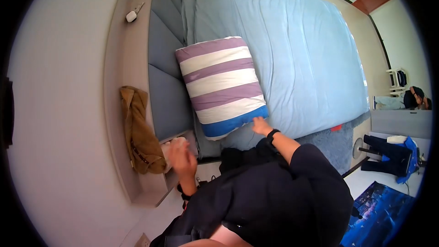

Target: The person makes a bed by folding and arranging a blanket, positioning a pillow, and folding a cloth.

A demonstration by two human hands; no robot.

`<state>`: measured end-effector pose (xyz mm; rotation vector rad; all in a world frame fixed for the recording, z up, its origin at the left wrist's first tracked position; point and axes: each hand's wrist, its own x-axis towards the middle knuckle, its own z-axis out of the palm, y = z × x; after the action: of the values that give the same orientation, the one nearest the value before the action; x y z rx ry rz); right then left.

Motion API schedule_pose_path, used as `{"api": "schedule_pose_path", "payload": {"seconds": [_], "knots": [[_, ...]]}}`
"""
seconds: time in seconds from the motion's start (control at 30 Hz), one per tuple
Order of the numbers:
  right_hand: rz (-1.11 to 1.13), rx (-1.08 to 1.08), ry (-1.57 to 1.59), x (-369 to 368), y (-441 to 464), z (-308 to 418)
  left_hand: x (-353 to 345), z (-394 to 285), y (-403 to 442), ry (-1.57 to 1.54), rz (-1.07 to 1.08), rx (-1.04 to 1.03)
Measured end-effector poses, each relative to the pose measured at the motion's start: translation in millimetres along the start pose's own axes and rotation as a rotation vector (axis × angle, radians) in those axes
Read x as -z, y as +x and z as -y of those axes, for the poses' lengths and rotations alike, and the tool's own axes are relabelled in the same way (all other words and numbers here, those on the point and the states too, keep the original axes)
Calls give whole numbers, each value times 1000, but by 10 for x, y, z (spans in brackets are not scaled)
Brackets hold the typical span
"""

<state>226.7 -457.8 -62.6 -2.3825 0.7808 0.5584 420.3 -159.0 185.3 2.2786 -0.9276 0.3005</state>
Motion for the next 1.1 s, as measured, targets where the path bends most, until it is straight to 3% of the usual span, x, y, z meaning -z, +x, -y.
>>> {"api": "schedule_pose_path", "payload": {"seconds": [0.07, 0.13, 0.27, 0.33, 0.4, 0.47, 0.53, 0.63, 0.67, 0.73, 0.8, 0.83, 0.9, 0.93, 0.97, 1.03, 1.1], "knots": [[45, -164, 54, 289, -47, -196, -329, 41, -99, -107, 103, -17], [42, -183, 64, 432, -39, -465, -786, 140, -281, -179, 491, 163], [54, -215, -14, 737, 181, -995, -1842, 648, -1121, -172, 671, 356], [38, -308, 63, 969, 152, -947, -2054, 795, -1402, -163, 957, 601], [-34, -293, 291, 1015, 250, -1080, -2319, 1133, -1741, -96, 1381, 770], [13, -248, 429, 921, 456, -1257, -2263, 1184, -1789, 72, 1681, -36], [98, -222, 569, 779, 627, -1374, -2373, 1107, -1925, -28, 1205, 970], [226, -303, 627, 442, 1075, -1456, -2273, 816, -1610, -226, 849, 1032], [234, -314, 624, 172, 1232, -1566, -2288, 706, -1456, -282, 818, 1003], [404, -263, 1051, 156, 1319, -1465, -2421, 674, -1300, -373, 753, 940], [288, -55, 1464, -144, 1393, -1339, -2746, 1068, -1576, -451, 651, 881], [378, -156, 1445, -327, 1508, -1358, -2867, 1180, -1697, -506, 588, 860], [378, -71, 1468, -226, 1456, -1222, -2938, 985, -1439, -391, 660, 1338], [352, 41, 1469, -189, 1388, -1214, -2917, 953, -1548, -386, 673, 1349], [408, -99, 1353, -280, 1443, -1291, -2952, 1000, -1585, -401, 615, 1317], [407, -93, 1308, -314, 1454, -1298, -2913, 848, -1428, -315, 476, 1222], [481, -39, 1241, -360, 1481, -1294, -2848, 799, -1392, -262, 474, 1137]]}}
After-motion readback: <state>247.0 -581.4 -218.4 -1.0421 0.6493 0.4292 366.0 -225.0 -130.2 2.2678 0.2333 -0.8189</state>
